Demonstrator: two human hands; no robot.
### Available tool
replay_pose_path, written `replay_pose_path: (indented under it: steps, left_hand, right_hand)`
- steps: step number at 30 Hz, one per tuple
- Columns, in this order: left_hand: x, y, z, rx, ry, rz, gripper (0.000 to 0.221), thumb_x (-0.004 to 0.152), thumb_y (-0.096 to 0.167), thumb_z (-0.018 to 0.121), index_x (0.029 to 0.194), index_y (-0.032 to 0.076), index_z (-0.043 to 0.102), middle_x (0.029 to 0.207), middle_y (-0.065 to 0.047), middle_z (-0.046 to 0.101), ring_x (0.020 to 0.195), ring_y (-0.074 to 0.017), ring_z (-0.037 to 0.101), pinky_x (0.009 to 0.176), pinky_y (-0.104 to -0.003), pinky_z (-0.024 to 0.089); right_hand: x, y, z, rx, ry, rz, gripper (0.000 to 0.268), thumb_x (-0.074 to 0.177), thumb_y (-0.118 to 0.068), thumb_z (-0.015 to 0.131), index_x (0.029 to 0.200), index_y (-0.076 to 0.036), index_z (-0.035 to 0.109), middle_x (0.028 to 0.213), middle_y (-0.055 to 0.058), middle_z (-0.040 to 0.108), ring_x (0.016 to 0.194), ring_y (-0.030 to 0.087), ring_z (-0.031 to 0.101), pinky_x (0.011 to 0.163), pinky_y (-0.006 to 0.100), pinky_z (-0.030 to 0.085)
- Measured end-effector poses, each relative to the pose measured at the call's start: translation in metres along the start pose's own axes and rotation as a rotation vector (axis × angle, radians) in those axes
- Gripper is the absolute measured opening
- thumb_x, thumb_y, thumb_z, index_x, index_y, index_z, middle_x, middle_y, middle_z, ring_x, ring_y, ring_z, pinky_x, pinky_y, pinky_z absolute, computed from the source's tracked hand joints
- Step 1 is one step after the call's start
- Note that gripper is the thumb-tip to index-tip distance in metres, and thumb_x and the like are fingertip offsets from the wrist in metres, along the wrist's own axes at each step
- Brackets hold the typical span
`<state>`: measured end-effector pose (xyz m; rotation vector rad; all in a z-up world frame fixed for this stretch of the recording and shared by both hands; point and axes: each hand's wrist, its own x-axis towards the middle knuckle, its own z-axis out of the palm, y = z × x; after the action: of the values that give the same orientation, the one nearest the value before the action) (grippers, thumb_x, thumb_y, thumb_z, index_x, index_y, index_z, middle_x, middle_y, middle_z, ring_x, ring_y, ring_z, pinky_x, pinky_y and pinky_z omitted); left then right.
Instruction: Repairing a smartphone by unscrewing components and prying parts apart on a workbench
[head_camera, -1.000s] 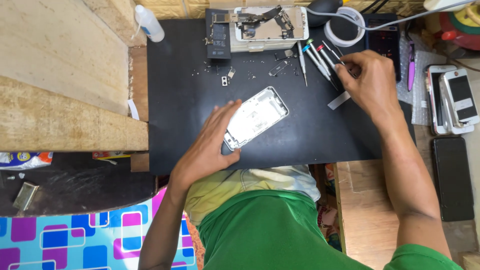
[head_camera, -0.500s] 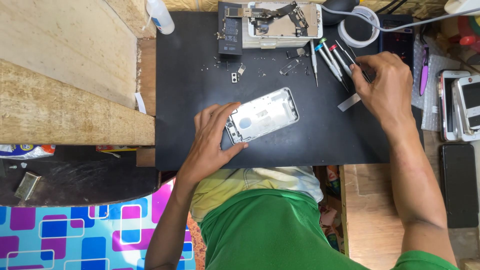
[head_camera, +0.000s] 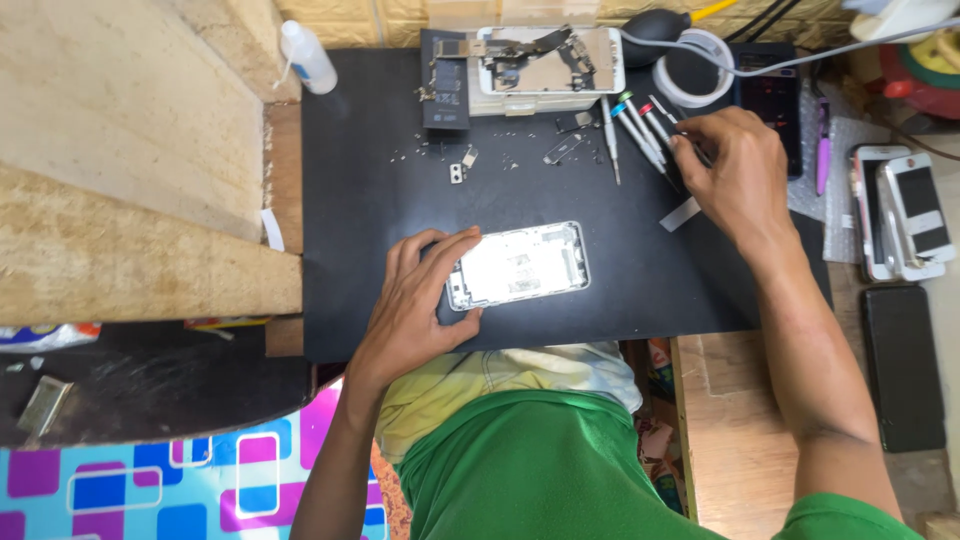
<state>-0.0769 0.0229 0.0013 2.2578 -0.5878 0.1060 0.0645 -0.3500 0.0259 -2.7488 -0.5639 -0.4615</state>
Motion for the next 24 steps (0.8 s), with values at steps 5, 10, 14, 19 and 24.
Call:
replay_pose_path:
  steps: [5, 10, 14, 19, 24]
  left_hand:
    - [0.000, -0.008, 0.008, -0.066, 0.001, -0.017, 0.079, 0.074, 0.017, 0.078, 0.147, 0.006, 0.050, 0.149, -0.013, 0.054, 0.132, -0.0352, 0.043, 0.114, -0.053, 0.022]
    - [0.001, -0.011, 0.012, -0.042, 0.026, -0.030, 0.080, 0.073, 0.020, 0.079, 0.147, 0.007, 0.051, 0.148, -0.011, 0.054, 0.131, -0.0339, 0.044, 0.114, -0.052, 0.023]
    - [-0.001, -0.010, 0.010, -0.008, 0.070, -0.021, 0.079, 0.074, 0.025, 0.081, 0.146, 0.006, 0.052, 0.146, -0.011, 0.057, 0.129, -0.0328, 0.047, 0.116, -0.052, 0.023]
    - [-0.006, -0.013, 0.017, -0.021, 0.132, -0.019, 0.082, 0.071, 0.030, 0.082, 0.145, 0.009, 0.053, 0.141, -0.009, 0.059, 0.126, -0.0312, 0.048, 0.118, -0.052, 0.021]
    - [-0.009, -0.011, 0.018, -0.004, 0.163, -0.032, 0.087, 0.070, 0.033, 0.084, 0.147, 0.011, 0.051, 0.132, -0.011, 0.060, 0.120, -0.0302, 0.049, 0.117, -0.055, 0.020]
  right_hand:
    - [0.008, 0.009, 0.010, 0.093, 0.017, 0.060, 0.013, 0.097, -0.010, 0.080, 0.109, -0.007, 0.081, 0.092, 0.012, 0.071, 0.083, 0.029, 0.068, 0.070, 0.040, 0.055]
    - [0.012, 0.002, 0.015, 0.025, -0.044, 0.110, 0.010, 0.096, -0.009, 0.077, 0.105, -0.006, 0.081, 0.091, 0.013, 0.071, 0.080, 0.031, 0.067, 0.069, 0.043, 0.054]
    - [0.010, 0.029, 0.039, -0.138, -0.073, 0.095, 0.014, 0.100, -0.025, 0.077, 0.105, -0.012, 0.079, 0.090, 0.007, 0.071, 0.085, 0.032, 0.072, 0.073, 0.043, 0.058]
    - [0.002, 0.045, 0.032, -0.105, 0.047, 0.005, 0.011, 0.100, -0.019, 0.082, 0.105, -0.010, 0.078, 0.089, 0.006, 0.067, 0.086, 0.031, 0.071, 0.074, 0.040, 0.057]
    - [-0.014, 0.038, 0.001, 0.572, 0.237, 0.084, 0.010, 0.122, 0.013, 0.067, 0.132, 0.013, 0.065, 0.096, 0.024, 0.063, 0.078, 0.027, 0.062, 0.070, 0.036, 0.048]
